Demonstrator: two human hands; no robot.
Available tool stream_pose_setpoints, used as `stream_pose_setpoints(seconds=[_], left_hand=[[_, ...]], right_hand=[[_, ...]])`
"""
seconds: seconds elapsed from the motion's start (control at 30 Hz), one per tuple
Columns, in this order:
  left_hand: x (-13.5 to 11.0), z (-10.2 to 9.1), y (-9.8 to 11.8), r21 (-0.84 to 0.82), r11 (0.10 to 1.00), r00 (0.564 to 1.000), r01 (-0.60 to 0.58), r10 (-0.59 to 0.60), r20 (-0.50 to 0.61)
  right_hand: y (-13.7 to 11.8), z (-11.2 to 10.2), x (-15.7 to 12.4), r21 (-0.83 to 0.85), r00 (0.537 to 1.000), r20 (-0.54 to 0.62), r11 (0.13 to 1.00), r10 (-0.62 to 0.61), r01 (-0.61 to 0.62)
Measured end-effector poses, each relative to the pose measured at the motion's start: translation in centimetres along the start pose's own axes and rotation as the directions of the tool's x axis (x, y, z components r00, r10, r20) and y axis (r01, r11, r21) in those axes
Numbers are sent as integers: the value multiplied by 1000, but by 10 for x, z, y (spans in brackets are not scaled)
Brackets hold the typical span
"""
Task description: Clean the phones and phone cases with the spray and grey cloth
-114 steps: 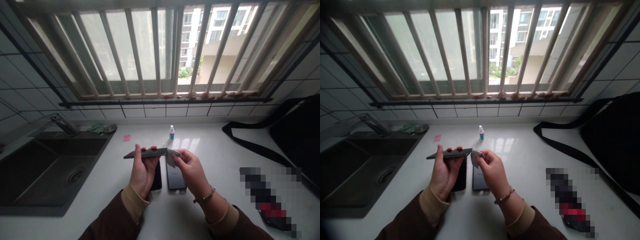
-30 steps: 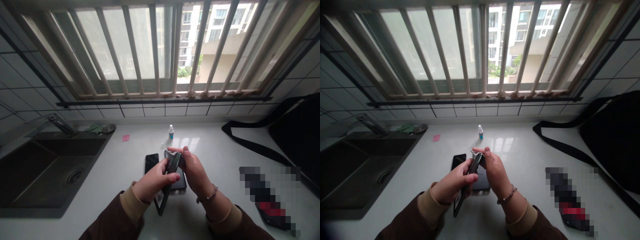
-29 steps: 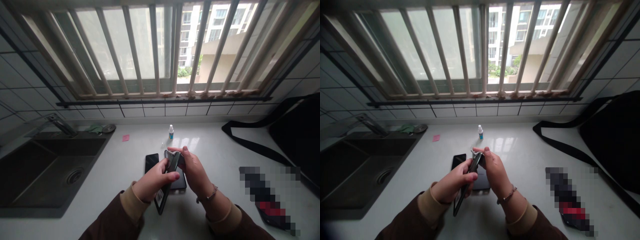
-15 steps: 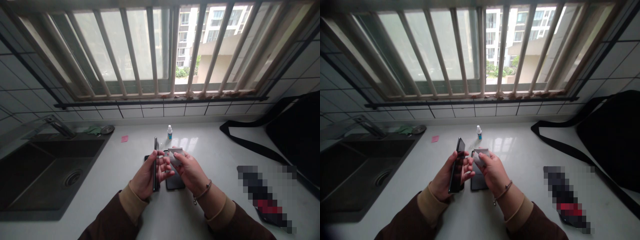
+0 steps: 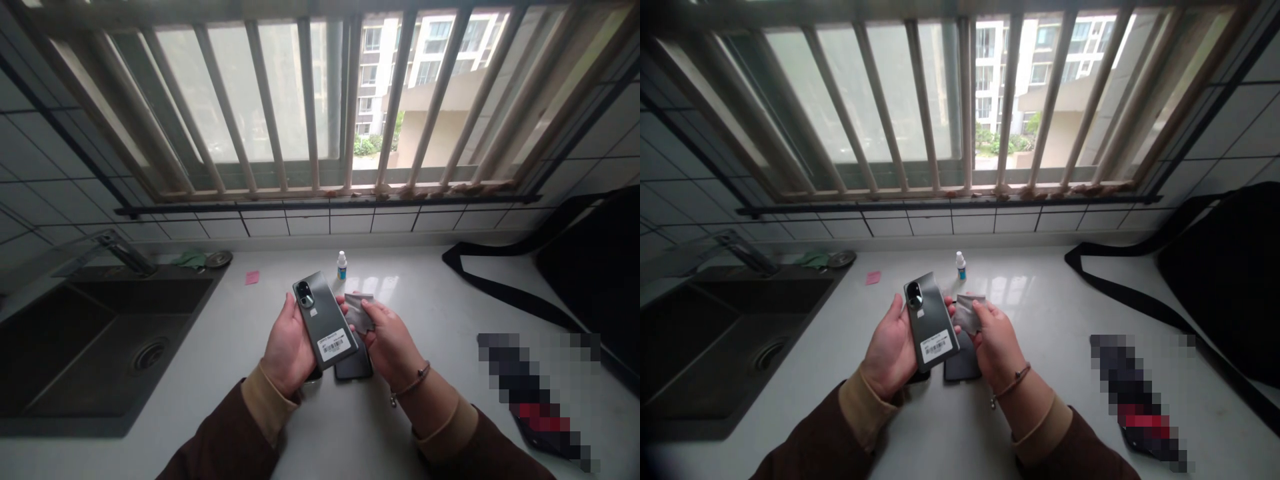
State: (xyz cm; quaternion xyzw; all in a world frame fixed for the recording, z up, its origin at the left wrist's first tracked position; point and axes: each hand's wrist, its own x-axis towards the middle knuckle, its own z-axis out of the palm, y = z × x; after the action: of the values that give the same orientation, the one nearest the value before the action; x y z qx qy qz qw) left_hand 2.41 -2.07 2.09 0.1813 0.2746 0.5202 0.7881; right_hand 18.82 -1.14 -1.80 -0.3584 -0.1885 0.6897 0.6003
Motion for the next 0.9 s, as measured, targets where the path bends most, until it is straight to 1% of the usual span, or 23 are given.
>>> stream_pose_setpoints(seconds=[0.07,0.1,0.13,0.17,0.2,0.23,0.27,0.3,0.33,0.37,0.4,0.43,0.47,0.5,0.57,0.67,0.73,0.8,0.9], left_hand=[[-2,0,-1,7,997,997,75,-75,-22],[-3,0,-3,15,993,993,115,-114,-22],[-3,-1,-4,28,988,988,153,-153,-13],[-4,-2,-7,45,981,982,191,-191,-1],[-4,-3,-9,64,971,973,229,-230,12],[-4,-5,-12,85,959,962,269,-271,21],[-4,-7,-14,103,948,951,302,-307,28],[-4,-9,-17,114,937,941,331,-337,35],[-3,-11,-19,113,927,930,357,-364,46],[-3,-11,-21,100,923,923,372,-379,63],[-2,-11,-22,75,925,922,372,-377,87],[-1,-11,-23,42,932,926,360,-362,111],[0,-9,-23,4,941,933,339,-336,129],[1,-8,-23,-30,949,942,315,-308,135],[2,-5,-22,-80,960,960,267,-257,113],[5,-5,-17,-91,974,979,206,-204,31],[7,-7,-13,-68,988,990,136,-139,-34],[10,-11,-9,-31,997,991,66,-70,-113],[13,-13,-4,20,1000,970,14,-9,-243]], right_hand=[[-1,-3,2,-55,995,-37,995,-91,89],[-2,-4,2,-122,982,-69,979,-175,166],[-3,-6,1,-223,955,-89,940,-282,257],[-4,-8,0,-357,914,-77,867,-398,348],[-5,-9,-2,-499,864,-15,752,-504,430],[-5,-9,-5,-624,811,100,599,-576,502],[-6,-9,-8,-702,756,249,426,-605,572],[-5,-9,-11,-722,697,402,262,-594,640],[-4,-9,-12,-707,637,532,122,-557,697],[-3,-8,-13,-674,585,631,12,-510,738],[-1,-8,-13,-644,546,697,-73,-464,761],[1,-8,-12,-625,523,738,-141,-426,768],[2,-7,-11,-615,512,761,-195,-399,764],[4,-7,-10,-610,507,776,-238,-377,756],[5,-7,-9,-588,496,803,-295,-331,753],[4,-4,-12,-525,470,850,-322,-239,788],[4,-2,-16,-478,446,879,-293,-171,828],[3,1,-20,-438,422,899,-237,-117,867],[4,2,-25,-394,391,919,-169,-53,903]])
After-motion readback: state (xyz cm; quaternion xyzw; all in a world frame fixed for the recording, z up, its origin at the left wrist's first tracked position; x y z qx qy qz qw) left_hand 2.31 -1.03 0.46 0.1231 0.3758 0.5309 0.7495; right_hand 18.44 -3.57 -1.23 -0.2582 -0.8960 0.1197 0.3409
